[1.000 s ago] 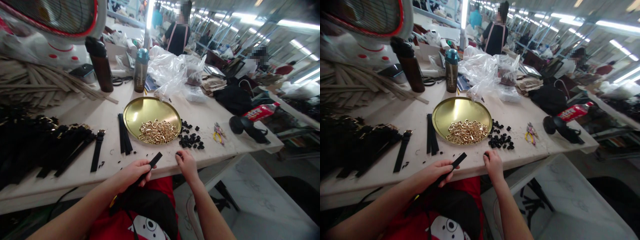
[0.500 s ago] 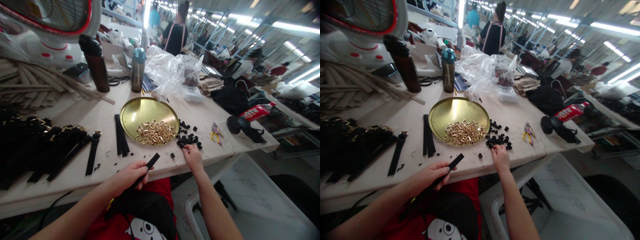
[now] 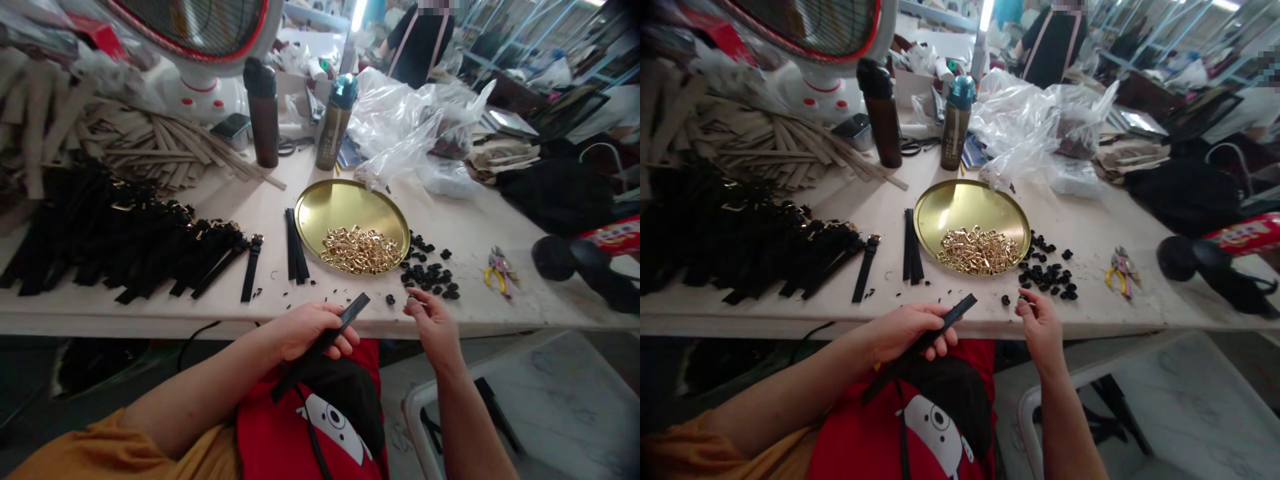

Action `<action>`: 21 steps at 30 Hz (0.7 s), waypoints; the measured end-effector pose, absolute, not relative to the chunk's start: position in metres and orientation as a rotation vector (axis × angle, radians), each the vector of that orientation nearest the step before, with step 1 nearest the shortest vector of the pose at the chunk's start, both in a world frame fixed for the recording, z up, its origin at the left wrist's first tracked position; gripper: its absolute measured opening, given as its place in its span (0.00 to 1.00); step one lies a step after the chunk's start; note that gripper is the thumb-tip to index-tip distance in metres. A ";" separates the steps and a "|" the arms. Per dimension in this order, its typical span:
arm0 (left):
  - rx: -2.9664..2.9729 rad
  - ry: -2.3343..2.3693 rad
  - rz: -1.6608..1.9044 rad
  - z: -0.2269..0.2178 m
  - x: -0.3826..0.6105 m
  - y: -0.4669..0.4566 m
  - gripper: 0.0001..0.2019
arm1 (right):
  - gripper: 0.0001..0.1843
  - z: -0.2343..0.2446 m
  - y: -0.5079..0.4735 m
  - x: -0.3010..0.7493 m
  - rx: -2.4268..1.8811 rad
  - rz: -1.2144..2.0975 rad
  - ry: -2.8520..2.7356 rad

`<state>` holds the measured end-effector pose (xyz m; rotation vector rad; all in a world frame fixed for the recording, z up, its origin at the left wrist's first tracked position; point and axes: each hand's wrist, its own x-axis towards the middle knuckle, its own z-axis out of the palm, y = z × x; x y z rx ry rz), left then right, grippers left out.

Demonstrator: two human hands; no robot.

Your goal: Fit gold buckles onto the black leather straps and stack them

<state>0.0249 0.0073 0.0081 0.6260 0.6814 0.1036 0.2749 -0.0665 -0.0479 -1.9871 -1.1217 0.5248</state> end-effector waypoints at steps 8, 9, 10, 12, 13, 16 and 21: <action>0.846 0.653 0.080 0.000 0.021 0.007 0.10 | 0.14 -0.044 -0.066 0.205 -1.433 1.266 -0.461; 0.937 0.666 0.082 -0.003 0.021 0.007 0.10 | 0.15 -0.045 -0.064 0.201 -1.397 1.299 -0.415; 1.045 0.690 0.090 -0.005 0.020 0.008 0.10 | 0.15 -0.045 -0.061 0.198 -1.366 1.324 -0.370; 1.267 0.751 0.116 -0.008 0.019 0.009 0.10 | 0.15 -0.045 -0.057 0.193 -1.313 1.353 -0.300; 1.364 0.782 0.134 -0.009 0.018 0.009 0.11 | 0.15 -0.045 -0.056 0.191 -1.295 1.356 -0.281; 1.584 0.853 0.165 -0.009 0.016 0.010 0.12 | 0.13 -0.046 -0.054 0.186 -1.264 1.319 -0.279; 1.845 0.876 0.177 -0.008 0.012 0.009 0.13 | 0.14 -0.046 -0.056 0.179 -1.327 1.228 -0.356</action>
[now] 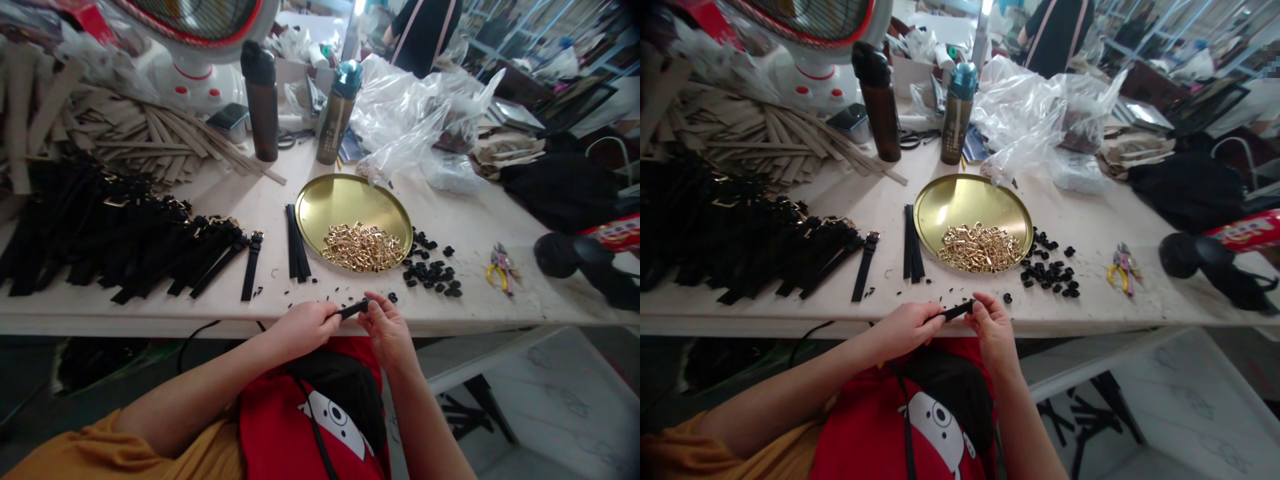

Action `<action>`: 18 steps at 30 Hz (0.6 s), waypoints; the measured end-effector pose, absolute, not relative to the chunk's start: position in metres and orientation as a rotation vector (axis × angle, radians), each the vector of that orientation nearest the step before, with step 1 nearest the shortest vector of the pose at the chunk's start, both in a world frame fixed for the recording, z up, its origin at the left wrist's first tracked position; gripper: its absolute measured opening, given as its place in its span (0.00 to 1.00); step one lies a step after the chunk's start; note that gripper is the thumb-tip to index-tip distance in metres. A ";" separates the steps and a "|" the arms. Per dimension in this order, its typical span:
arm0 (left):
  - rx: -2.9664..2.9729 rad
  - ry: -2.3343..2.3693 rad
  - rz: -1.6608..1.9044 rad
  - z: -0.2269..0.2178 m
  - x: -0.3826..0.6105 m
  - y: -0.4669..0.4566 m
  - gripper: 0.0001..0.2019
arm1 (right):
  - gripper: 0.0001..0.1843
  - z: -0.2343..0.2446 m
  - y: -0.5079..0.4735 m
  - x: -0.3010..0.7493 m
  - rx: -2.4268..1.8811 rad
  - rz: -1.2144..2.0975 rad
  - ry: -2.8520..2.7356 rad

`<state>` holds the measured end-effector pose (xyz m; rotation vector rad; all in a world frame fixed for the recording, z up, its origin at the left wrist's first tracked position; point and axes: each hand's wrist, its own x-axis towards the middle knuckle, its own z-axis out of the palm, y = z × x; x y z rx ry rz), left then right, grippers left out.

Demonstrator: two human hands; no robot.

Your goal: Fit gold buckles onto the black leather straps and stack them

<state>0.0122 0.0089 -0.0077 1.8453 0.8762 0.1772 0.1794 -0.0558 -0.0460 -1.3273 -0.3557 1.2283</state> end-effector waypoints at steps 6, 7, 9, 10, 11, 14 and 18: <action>1.999 0.871 0.134 -0.010 0.008 0.010 0.15 | 0.14 -0.045 -0.063 0.178 -1.468 1.173 -0.609; 2.013 0.869 0.128 -0.010 0.008 0.009 0.15 | 0.14 -0.045 -0.064 0.176 -1.470 1.199 -0.650; 1.997 0.872 0.148 -0.009 0.008 0.007 0.17 | 0.13 -0.045 -0.066 0.167 -1.457 1.270 -0.692; 1.971 0.879 0.166 -0.009 0.008 0.006 0.18 | 0.14 -0.046 -0.066 0.161 -1.441 1.300 -0.689; 1.939 0.895 0.192 -0.008 0.008 0.004 0.20 | 0.15 -0.047 -0.065 0.156 -1.419 1.317 -0.678; 1.873 0.934 0.269 -0.009 0.009 0.006 0.22 | 0.23 -0.047 -0.059 0.152 -1.381 1.295 -0.696; 1.810 0.974 0.335 -0.012 0.010 0.019 0.17 | 0.18 -0.041 -0.032 0.180 -1.637 0.870 -1.057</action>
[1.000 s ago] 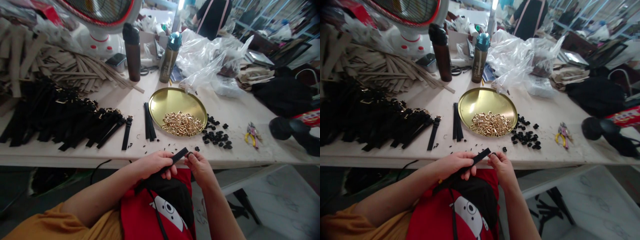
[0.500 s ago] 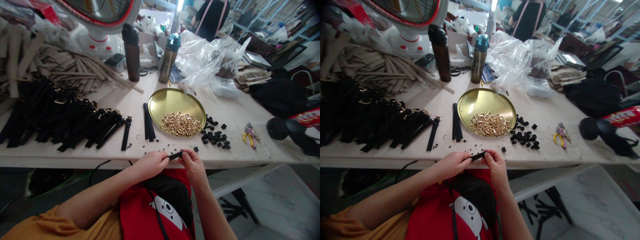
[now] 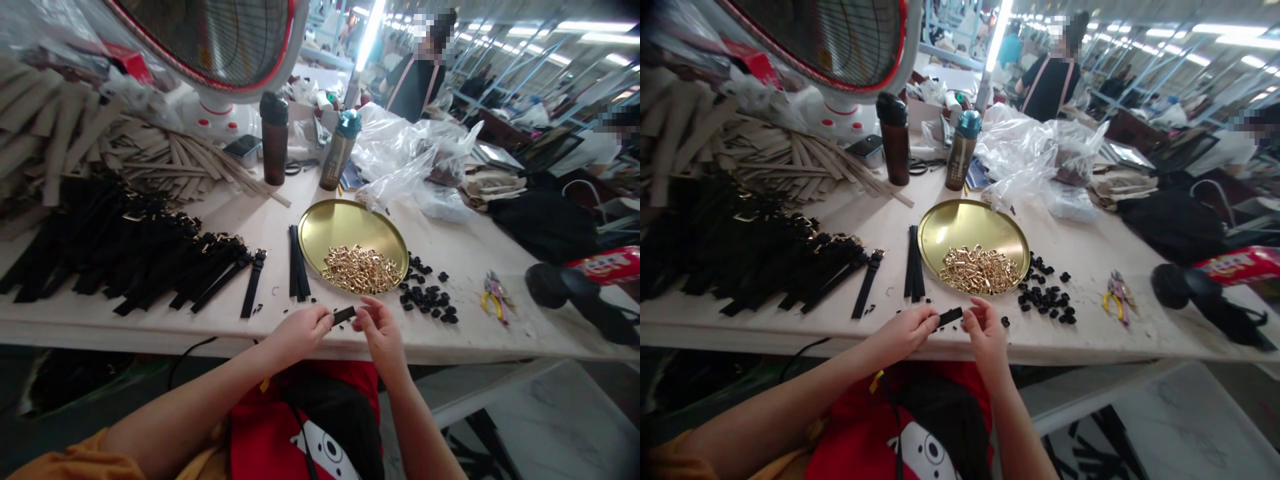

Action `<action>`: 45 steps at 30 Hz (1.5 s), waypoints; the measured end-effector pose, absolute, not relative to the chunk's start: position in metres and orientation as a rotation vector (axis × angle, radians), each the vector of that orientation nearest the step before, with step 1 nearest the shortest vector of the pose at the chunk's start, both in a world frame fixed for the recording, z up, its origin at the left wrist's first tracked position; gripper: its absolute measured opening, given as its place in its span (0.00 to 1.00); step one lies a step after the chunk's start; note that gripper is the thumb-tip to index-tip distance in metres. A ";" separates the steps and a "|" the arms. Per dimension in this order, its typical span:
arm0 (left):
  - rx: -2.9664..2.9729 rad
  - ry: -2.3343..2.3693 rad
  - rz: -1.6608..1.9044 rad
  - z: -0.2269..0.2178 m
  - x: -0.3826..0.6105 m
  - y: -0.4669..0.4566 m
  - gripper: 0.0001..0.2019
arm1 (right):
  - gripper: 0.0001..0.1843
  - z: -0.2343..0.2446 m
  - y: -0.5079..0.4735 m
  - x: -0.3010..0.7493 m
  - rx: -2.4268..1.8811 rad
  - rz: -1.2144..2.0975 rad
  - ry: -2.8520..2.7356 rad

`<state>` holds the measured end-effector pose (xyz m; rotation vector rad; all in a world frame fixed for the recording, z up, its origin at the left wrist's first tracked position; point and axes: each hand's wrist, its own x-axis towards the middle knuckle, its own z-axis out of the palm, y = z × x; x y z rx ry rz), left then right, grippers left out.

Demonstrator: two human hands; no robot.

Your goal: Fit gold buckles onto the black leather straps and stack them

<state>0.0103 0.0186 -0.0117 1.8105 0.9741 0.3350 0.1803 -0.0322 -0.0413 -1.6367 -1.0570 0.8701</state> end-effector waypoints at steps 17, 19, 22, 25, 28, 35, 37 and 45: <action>1.244 0.936 0.592 -0.019 0.016 0.035 0.15 | 0.14 -0.020 0.006 0.198 -1.492 1.170 -0.897; 1.238 0.925 0.593 -0.010 0.015 0.035 0.15 | 0.14 -0.012 -0.007 0.182 -1.381 1.359 -0.776; 1.283 0.922 0.586 0.000 0.010 0.032 0.14 | 0.13 -0.007 -0.020 0.163 -1.361 1.448 -0.780; 1.419 0.956 0.589 0.000 0.004 0.023 0.11 | 0.12 -0.009 -0.028 0.149 -1.347 1.437 -0.788; 1.619 0.972 0.581 -0.002 0.000 0.013 0.10 | 0.13 -0.016 -0.033 0.139 -1.311 1.435 -0.740; 1.720 1.058 0.565 -0.001 -0.013 0.006 0.14 | 0.16 -0.020 -0.037 0.137 -1.084 1.424 -0.432; 1.687 1.016 0.510 -0.005 -0.015 0.004 0.13 | 0.13 -0.017 -0.036 0.139 -1.077 1.357 -0.385; 1.592 0.896 0.446 -0.018 -0.005 -0.001 0.12 | 0.14 -0.023 -0.044 0.119 -1.087 1.334 -0.378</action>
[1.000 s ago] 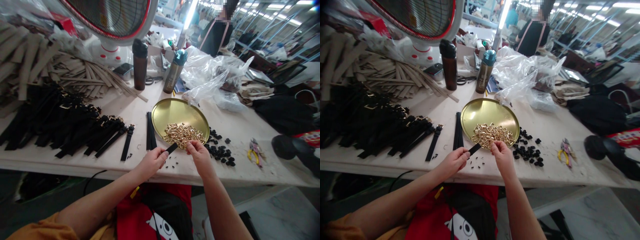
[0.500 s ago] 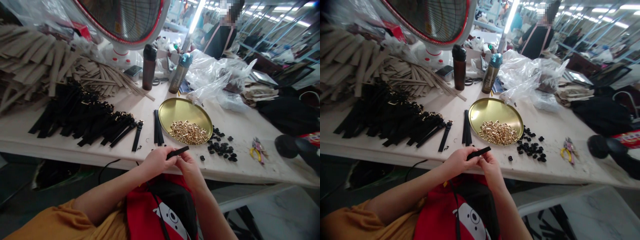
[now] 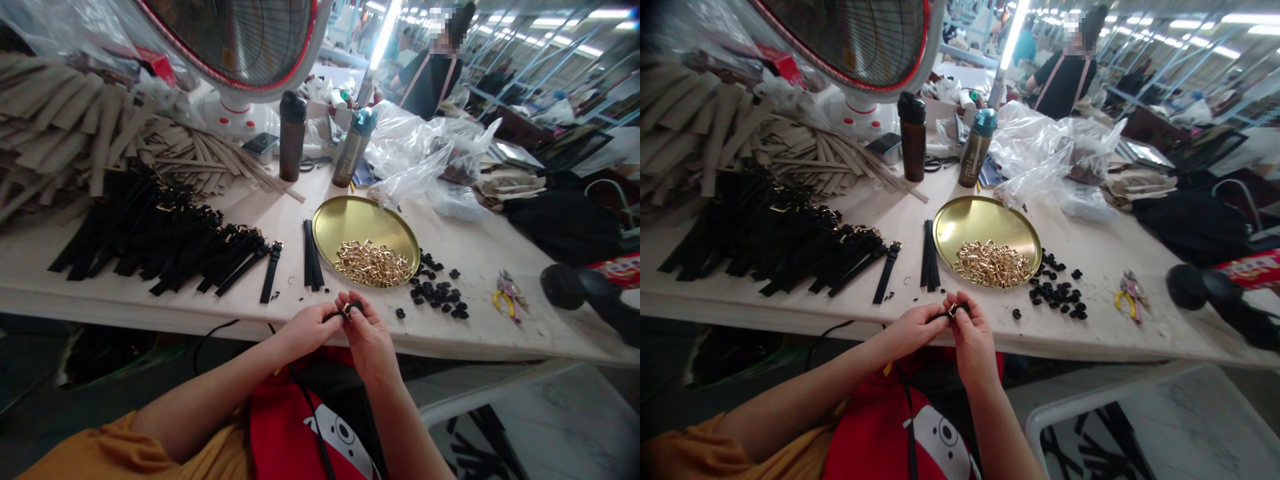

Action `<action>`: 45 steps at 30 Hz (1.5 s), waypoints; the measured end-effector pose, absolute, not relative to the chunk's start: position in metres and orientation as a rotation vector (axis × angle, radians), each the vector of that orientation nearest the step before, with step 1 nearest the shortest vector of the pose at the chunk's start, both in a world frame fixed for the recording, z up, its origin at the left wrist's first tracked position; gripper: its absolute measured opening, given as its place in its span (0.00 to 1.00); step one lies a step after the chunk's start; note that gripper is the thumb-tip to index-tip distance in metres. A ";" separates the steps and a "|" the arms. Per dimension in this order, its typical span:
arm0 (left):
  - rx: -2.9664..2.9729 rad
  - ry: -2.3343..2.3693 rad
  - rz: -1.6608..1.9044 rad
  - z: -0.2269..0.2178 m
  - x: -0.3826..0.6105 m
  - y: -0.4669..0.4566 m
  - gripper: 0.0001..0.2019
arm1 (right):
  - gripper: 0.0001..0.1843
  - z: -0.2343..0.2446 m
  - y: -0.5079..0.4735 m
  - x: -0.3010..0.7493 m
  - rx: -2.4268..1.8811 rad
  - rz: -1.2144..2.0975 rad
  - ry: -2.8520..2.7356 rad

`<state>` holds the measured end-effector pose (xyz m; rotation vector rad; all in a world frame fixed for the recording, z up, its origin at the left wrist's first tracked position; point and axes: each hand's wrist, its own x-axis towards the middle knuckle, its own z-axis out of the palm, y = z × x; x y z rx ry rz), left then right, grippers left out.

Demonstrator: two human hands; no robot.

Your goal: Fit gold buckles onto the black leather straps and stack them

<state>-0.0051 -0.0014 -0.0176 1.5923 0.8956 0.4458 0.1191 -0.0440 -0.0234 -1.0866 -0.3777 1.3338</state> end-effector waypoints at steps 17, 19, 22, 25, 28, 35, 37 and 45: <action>1.416 0.927 0.299 -0.028 0.004 0.002 0.11 | 0.15 -0.049 -0.052 0.129 -1.410 1.195 -0.557; 1.389 0.931 0.302 -0.030 0.005 0.002 0.11 | 0.14 -0.048 -0.053 0.130 -1.481 1.127 -0.681; 1.414 0.935 0.321 -0.032 0.006 0.002 0.10 | 0.10 -0.044 -0.058 0.131 -1.637 0.759 -1.050; 1.448 0.939 0.347 -0.033 0.005 0.001 0.09 | 0.06 -0.044 -0.064 0.132 -1.629 0.436 -1.353; 1.492 0.952 0.356 -0.029 0.003 -0.002 0.10 | 0.06 -0.044 -0.066 0.134 -1.617 0.556 -1.312; 1.455 0.897 0.352 -0.021 0.001 -0.006 0.16 | 0.07 -0.033 -0.071 0.133 -1.594 0.784 -1.082; 1.411 0.911 0.352 -0.023 0.003 -0.006 0.16 | 0.06 -0.028 -0.075 0.133 -1.568 0.762 -1.153; 1.654 0.835 0.317 -0.016 0.010 -0.004 0.13 | 0.14 -0.034 -0.071 0.203 -1.820 0.545 -1.264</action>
